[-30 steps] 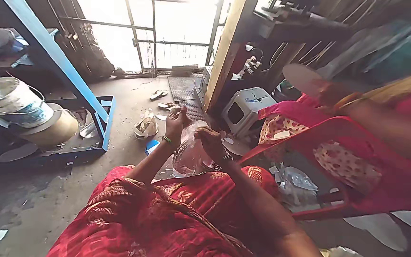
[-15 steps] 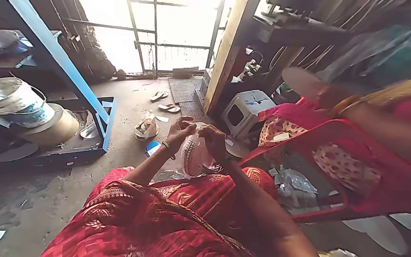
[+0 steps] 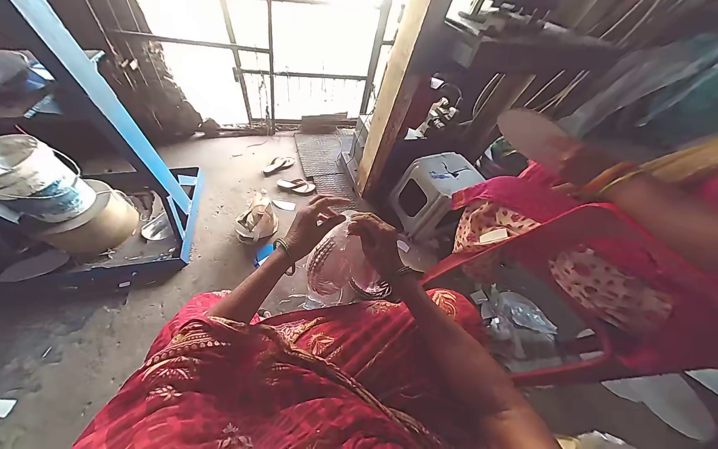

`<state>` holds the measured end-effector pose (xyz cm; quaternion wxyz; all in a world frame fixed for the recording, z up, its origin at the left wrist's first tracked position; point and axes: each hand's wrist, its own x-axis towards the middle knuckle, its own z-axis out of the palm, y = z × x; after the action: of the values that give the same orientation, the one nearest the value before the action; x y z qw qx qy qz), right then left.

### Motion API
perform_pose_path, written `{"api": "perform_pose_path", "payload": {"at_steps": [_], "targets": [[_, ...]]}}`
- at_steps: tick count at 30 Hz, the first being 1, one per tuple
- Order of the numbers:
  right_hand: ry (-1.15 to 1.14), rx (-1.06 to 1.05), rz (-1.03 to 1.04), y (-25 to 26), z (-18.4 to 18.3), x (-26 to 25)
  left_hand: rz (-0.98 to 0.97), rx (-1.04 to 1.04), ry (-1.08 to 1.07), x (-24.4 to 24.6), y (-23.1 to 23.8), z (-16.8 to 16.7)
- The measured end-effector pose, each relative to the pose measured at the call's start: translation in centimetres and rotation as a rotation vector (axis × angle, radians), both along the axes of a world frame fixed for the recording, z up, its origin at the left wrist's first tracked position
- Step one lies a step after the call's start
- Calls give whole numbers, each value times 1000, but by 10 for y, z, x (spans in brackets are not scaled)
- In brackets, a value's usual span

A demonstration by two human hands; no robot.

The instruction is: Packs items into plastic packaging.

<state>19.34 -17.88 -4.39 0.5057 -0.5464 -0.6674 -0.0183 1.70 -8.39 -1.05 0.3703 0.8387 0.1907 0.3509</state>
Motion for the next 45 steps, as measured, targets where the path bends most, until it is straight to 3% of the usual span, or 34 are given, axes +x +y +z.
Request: {"api": "perform_pose_path", "payload": {"at_steps": [4, 7, 11, 15, 20, 25, 28, 31, 35, 40, 45], "targets": [[44, 24, -29, -1, 4, 6, 38, -176, 54, 4, 1, -15], [26, 22, -22, -1, 3, 11, 116, -86, 38, 3, -2, -8], [27, -67, 7, -2, 3, 6, -97, -229, 110, 7, -6, -15], [74, -143, 34, 1, 1, 7, 48, -203, -34, 17, -7, -42], [388, -414, 150, 2, 7, 6, 54, -500, -123, 16, -10, -40], [455, -477, 1, -1, 11, 5, 262, -670, -102, 10, -6, -38], [497, -438, 21, 1, 10, 6, 192, -784, -270, 8, 0, -40], [557, -414, 58, 3, 10, 10, 19, -797, -371, 9, 2, -40], [683, -398, 103, 2, 15, 14, -165, -809, -343, 8, 0, -26], [708, -439, 95, -1, 19, 10, -196, -636, -206, 14, -16, -18], [827, -465, 112, -5, 18, 17, -200, -596, -301, 20, -25, -24]]}}
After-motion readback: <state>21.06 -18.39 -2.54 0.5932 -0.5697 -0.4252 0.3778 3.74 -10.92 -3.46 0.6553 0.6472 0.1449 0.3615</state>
